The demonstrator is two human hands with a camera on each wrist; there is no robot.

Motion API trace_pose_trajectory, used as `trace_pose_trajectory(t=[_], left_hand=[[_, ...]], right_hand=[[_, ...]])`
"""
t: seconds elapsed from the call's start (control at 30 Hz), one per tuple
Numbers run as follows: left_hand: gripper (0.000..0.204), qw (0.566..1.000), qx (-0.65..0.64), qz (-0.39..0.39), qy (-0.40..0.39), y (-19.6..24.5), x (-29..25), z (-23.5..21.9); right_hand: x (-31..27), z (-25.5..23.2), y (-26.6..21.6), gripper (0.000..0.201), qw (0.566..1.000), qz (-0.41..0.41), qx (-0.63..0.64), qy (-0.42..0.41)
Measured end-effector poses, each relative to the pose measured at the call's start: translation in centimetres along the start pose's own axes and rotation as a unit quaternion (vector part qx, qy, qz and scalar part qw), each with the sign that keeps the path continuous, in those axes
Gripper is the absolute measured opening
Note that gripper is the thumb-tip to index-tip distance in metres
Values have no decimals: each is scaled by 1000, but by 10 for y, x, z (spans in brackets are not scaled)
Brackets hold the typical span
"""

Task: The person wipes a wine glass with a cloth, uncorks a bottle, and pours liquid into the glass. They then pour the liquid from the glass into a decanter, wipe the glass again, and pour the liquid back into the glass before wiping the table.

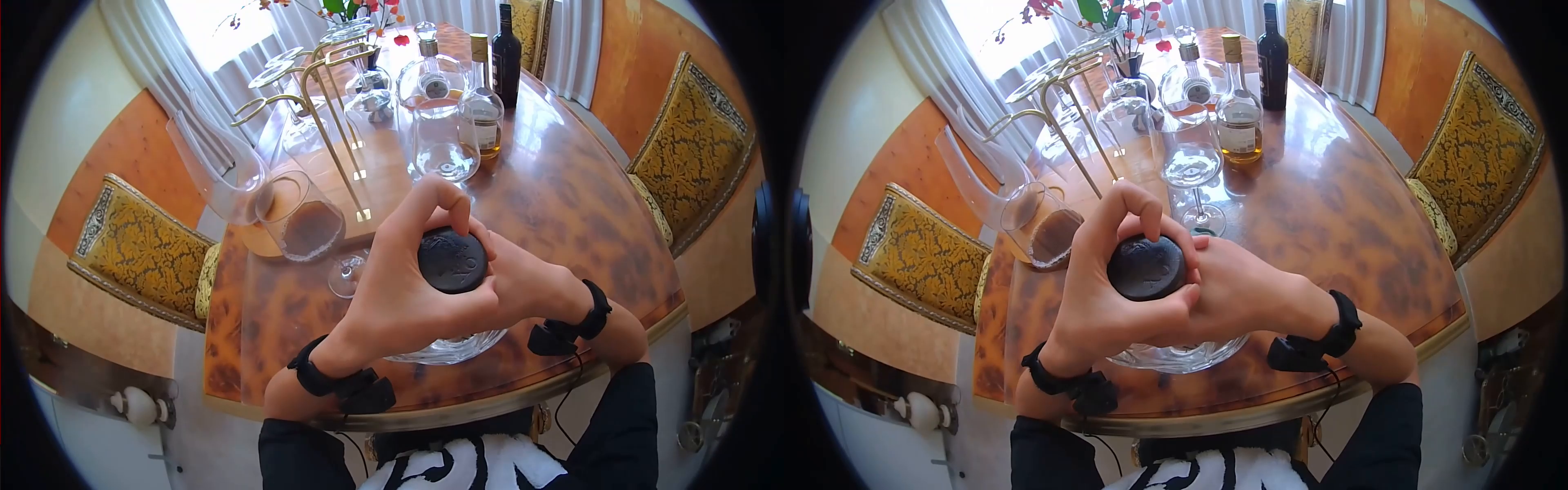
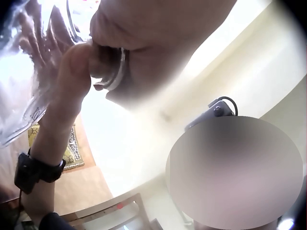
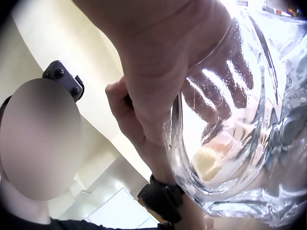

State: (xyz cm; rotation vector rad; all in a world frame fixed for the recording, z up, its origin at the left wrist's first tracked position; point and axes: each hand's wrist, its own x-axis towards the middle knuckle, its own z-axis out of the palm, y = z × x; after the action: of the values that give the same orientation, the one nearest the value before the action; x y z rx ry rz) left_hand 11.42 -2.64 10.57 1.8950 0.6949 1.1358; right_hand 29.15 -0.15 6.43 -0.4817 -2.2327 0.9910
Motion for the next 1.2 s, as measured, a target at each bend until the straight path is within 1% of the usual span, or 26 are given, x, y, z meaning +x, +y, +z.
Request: trace_pose_trajectory(t=[0.1,0.17,0.2,0.23,0.27,0.3,0.33,0.37,0.43,0.5,0.53,0.57,0.6,0.63,0.67,0.73,0.8,0.83,0.9,0.93,1.0,1.03,1.07,1.13,1.17,1.2], left_hand=[[45,1000,-19,-21,2,2,-2,2],[46,998,33,43,13,-3,-4,4],[46,998,36,44,8,-3,-6,6],[47,994,67,87,6,-2,-7,9],[47,987,97,129,6,-2,-8,11],[48,983,103,152,2,-5,-8,12],[48,983,104,153,-1,-7,-7,12],[47,983,99,153,6,-8,-6,12],[47,983,96,156,11,-9,-3,11],[46,997,15,73,35,-8,1,8],[46,996,18,76,33,-10,3,8],[46,997,-33,54,49,-13,3,9],[46,994,-85,30,64,-15,3,10],[46,994,-82,29,61,-13,3,10],[45,993,-102,15,62,-12,3,9],[45,991,-122,-1,60,-11,3,9],[54,991,-116,-10,64,-12,1,8],[54,991,-116,-12,60,-13,1,3],[78,997,-71,-10,-23,-15,1,-10],[78,997,-69,-8,-25,-11,3,-14],[101,992,-51,-1,-115,-2,8,-22],[107,989,-67,-20,-128,-3,9,-26],[107,989,-65,-17,-129,-8,10,-28],[110,976,-120,-50,-174,-21,12,-30],[98,970,-154,-79,-173,-23,12,-30],[98,970,-153,-77,-172,-24,12,-28]], right_hand=[[-1,2,2,39,1000,3,13,-7],[-2,2,8,39,999,6,33,0],[-2,0,11,39,1000,-18,18,0],[-1,-3,13,40,999,-42,2,0],[0,-5,12,40,999,-43,2,4],[1,-7,11,40,999,-39,-31,-11],[1,-8,10,40,997,-36,-65,-26],[2,-8,11,40,997,-37,-66,-25],[4,-7,15,45,999,-19,-33,-11],[7,-3,22,48,999,-32,-29,-4],[8,-2,23,52,999,-43,-21,0],[10,-3,23,52,999,-46,-22,3],[11,-5,23,55,994,-76,-82,-10],[11,-6,24,58,984,-104,-141,-21],[12,-6,23,58,985,-104,-140,-17],[12,-6,20,57,992,-60,-99,-40],[12,-7,17,59,993,-46,-100,-45],[11,-7,15,60,993,-35,-102,-54],[11,-4,18,62,996,-31,-81,-34],[11,-3,19,64,998,-28,-60,-18],[11,-2,24,66,998,-38,-49,-26],[11,-3,24,69,998,-45,-33,-37],[10,-3,23,69,998,-47,-36,-36],[8,-4,21,72,999,-41,-10,-14],[9,-5,20,72,999,-43,-11,-15],[9,-6,18,71,999,-28,-2,-42]])
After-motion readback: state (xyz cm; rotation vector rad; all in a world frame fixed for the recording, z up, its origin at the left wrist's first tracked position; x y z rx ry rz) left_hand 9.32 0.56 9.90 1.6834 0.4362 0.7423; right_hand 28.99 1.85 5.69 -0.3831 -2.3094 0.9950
